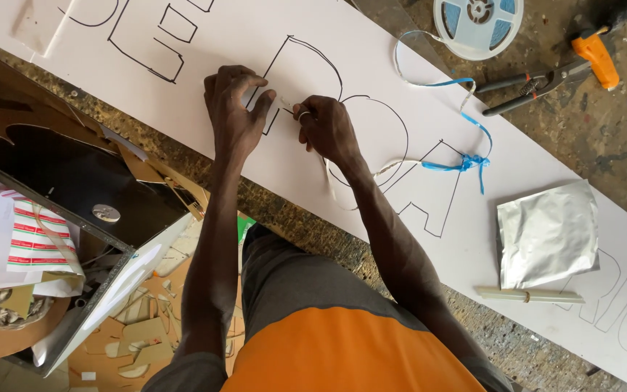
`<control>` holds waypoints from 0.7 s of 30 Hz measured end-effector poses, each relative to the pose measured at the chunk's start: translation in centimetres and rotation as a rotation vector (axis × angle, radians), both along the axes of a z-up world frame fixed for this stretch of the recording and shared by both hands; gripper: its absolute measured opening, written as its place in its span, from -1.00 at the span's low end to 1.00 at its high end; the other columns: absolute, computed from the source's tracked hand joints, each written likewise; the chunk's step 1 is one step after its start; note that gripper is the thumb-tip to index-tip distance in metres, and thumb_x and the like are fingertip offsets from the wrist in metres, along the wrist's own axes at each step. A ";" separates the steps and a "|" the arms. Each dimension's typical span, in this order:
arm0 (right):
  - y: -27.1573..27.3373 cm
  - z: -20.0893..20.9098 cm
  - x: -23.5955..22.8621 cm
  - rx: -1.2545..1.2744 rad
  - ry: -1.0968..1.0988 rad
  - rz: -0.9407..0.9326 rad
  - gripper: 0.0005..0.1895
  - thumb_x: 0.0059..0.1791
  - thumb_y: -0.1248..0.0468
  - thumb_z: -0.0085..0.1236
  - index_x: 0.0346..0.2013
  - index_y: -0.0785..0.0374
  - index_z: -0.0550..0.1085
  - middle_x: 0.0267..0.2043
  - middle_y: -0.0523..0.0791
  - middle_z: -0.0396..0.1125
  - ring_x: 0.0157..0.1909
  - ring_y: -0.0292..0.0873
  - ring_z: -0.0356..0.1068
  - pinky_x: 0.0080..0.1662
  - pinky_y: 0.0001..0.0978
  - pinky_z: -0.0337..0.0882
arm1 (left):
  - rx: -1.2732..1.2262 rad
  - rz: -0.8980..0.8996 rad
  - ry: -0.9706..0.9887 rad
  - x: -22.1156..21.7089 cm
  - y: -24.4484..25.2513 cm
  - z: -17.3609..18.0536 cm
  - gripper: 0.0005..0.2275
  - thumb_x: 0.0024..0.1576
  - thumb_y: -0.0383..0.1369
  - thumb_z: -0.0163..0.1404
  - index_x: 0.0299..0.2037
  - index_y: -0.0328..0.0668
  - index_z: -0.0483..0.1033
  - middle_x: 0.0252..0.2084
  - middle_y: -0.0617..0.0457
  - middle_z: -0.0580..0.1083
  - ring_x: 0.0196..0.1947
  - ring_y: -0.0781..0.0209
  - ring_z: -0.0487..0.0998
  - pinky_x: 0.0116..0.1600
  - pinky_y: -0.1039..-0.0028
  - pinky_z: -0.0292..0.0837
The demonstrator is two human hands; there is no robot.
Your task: The person retrieves a small bag of components from a drawer and places it on a workbench. They then use pliers to cut a length of LED strip and proceed to bend and fit the strip along the outlines of letters drawn on a large white board.
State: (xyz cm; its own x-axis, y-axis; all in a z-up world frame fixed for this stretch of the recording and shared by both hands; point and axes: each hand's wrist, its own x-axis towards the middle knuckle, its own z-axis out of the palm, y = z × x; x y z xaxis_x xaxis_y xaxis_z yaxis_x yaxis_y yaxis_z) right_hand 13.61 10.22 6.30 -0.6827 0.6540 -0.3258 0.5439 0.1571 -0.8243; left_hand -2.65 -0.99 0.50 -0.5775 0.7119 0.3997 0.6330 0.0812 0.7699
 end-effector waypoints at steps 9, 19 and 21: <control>0.1 0.0 -0.5 0.008 -0.014 0.005 -0.66 0.23 0.13 0.03 -0.35 0.22 0.53 -0.60 -0.11 0.53 -0.67 -0.19 0.50 -0.38 -0.34 0.49 | -0.083 0.077 0.052 0.4 0.7 -0.1 -0.74 0.21 -0.10 0.37 -0.16 -0.02 0.63 0.02 0.07 0.45 0.07 -0.06 0.35 0.10 0.12 0.27; 0.4 0.5 -0.3 0.002 -0.043 0.022 -0.67 0.23 0.12 0.03 -0.29 0.23 0.57 -0.58 -0.11 0.55 -0.64 -0.19 0.54 -0.30 -0.34 0.54 | -0.154 0.115 0.106 0.9 1.0 0.1 -0.66 0.04 -0.22 0.49 -0.18 0.01 0.53 0.03 0.09 0.41 0.09 -0.08 0.35 0.03 0.13 0.25; 0.2 1.4 0.0 -0.041 -0.068 0.004 -0.71 0.23 0.16 0.02 -0.24 0.23 0.59 -0.57 -0.09 0.56 -0.62 -0.19 0.55 -0.33 -0.35 0.51 | -0.159 0.113 0.112 1.1 0.9 0.2 -0.67 0.06 -0.21 0.48 -0.18 0.02 0.54 0.04 0.10 0.41 0.09 -0.09 0.35 0.02 0.12 0.25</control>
State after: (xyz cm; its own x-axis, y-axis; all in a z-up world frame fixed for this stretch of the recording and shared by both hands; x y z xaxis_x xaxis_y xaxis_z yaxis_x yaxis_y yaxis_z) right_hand 13.64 10.38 7.74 -0.6607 0.6361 -0.3984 0.5985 0.1261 -0.7912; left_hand -1.55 -0.07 0.66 -0.6153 0.7042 0.3541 0.6939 0.2708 0.6672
